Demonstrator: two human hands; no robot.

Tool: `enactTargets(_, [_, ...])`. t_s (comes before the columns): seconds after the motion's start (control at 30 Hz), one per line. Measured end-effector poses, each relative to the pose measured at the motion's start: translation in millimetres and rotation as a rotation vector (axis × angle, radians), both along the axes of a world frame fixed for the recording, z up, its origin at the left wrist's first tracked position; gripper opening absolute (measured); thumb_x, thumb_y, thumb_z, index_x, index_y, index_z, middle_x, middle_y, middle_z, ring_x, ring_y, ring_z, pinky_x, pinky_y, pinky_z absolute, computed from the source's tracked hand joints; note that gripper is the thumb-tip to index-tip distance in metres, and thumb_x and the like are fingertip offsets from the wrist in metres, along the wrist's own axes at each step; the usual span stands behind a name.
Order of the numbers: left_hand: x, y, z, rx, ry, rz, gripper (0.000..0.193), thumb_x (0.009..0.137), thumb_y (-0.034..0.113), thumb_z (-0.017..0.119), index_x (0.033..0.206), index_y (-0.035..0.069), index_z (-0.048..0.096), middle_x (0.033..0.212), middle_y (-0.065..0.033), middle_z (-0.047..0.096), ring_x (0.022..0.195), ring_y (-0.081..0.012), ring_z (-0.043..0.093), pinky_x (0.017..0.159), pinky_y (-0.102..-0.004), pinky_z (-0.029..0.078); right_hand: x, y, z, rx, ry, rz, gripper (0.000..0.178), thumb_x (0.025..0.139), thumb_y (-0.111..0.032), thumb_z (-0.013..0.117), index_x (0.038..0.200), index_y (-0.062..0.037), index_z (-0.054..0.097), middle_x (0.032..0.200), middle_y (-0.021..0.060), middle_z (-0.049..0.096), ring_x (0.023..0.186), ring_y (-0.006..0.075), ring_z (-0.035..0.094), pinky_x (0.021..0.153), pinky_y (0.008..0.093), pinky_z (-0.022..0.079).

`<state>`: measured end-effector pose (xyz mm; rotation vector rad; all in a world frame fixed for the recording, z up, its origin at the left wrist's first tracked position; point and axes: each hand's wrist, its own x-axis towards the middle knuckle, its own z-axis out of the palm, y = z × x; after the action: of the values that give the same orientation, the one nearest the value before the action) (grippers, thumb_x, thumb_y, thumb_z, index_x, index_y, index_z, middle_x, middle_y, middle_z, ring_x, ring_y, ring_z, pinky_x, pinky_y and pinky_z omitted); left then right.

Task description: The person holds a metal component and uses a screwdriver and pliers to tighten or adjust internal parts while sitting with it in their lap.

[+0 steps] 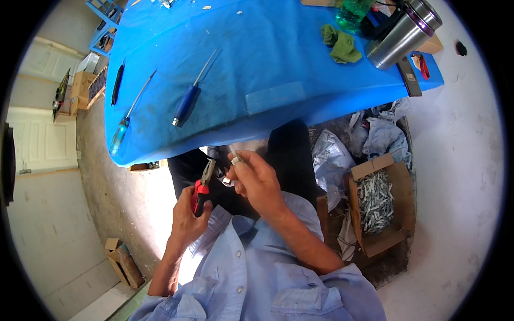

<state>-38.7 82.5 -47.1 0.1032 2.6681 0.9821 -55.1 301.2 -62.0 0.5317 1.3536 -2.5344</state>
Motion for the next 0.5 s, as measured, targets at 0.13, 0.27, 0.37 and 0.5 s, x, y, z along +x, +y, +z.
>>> enactTargets(0.13, [7, -1, 0, 0.142, -0.098, -0.046, 0.038, 0.094, 0.019, 0.068, 0.126, 0.0, 0.06, 0.095, -0.0216, 0.068, 0.087, -0.0345, 0.069, 0.081, -0.0394, 0.053, 4, 1, -1, 0.03, 0.094, 0.017, 0.03, 0.107, -0.016, 0.056, 0.133, -0.0002, 0.059, 0.099, 0.0047, 0.068, 0.073, 0.0051, 0.057, 0.059, 0.0202, 0.042])
enactTargets(0.27, [6, 2, 11, 0.094, -0.17, -0.145, 0.039, 0.097, 0.026, 0.065, 0.126, 0.001, 0.063, 0.1, -0.0217, 0.067, 0.092, -0.0369, 0.068, 0.086, -0.0405, 0.053, 5, 2, 0, 0.068, 0.11, 0.046, 0.031, 0.106, -0.015, 0.056, 0.133, -0.0002, 0.059, 0.103, 0.0048, 0.068, 0.077, 0.0053, 0.058, 0.061, 0.0196, 0.044])
enactTargets(0.37, [7, 5, 17, 0.071, -0.188, -0.178, 0.042, 0.097, 0.029, 0.063, 0.129, 0.002, 0.061, 0.102, -0.0213, 0.068, 0.095, -0.0388, 0.068, 0.089, -0.0411, 0.052, 5, 3, 4, 0.086, 0.137, 0.065, 0.03, 0.106, -0.013, 0.057, 0.133, -0.0002, 0.06, 0.104, 0.0046, 0.068, 0.078, 0.0056, 0.058, 0.064, 0.0201, 0.045])
enactTargets(0.5, [10, 6, 18, 0.1, -0.235, -0.159, 0.048, 0.097, 0.025, 0.063, 0.138, 0.003, 0.056, 0.106, -0.0213, 0.069, 0.098, -0.0376, 0.069, 0.091, -0.0402, 0.052, 5, 4, 2, 0.095, 0.188, 0.07, 0.029, 0.105, -0.012, 0.058, 0.132, -0.0004, 0.061, 0.104, 0.0045, 0.069, 0.08, 0.0064, 0.06, 0.067, 0.0214, 0.048])
